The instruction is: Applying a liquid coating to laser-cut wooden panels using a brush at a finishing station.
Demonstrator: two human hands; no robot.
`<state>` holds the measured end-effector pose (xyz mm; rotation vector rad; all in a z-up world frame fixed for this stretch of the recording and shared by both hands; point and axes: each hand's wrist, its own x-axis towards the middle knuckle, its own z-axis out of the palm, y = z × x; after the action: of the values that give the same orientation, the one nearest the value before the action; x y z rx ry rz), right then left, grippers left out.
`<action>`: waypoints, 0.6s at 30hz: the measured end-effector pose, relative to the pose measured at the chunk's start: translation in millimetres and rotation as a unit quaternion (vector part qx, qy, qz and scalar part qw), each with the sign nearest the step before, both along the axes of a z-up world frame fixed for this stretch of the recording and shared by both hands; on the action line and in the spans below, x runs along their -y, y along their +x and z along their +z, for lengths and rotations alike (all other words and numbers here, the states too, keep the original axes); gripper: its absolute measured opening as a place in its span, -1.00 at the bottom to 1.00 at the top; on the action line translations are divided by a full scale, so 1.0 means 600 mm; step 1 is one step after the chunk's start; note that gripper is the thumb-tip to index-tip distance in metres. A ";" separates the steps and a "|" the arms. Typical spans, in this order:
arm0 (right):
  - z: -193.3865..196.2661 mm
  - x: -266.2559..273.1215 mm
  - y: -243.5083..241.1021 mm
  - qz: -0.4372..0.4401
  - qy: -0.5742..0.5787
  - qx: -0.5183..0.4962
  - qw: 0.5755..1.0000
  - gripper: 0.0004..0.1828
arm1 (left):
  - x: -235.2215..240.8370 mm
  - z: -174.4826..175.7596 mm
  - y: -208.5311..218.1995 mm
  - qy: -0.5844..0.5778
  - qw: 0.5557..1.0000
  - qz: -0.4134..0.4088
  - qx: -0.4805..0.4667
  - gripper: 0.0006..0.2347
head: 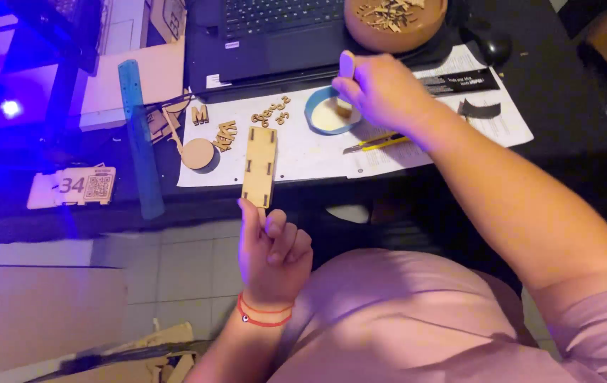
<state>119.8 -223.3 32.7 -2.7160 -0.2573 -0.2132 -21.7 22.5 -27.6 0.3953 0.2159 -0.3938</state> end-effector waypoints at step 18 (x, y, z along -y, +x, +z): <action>0.065 -0.033 -0.233 0.244 0.073 0.304 0.918 -0.77 | 0.082 0.029 -0.042 0.022 0.995 -0.010 0.100 -0.73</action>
<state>-20.0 -203.5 71.8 -2.2707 -1.0290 -0.8833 -47.0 -26.7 -10.3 0.4774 0.0255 -0.3669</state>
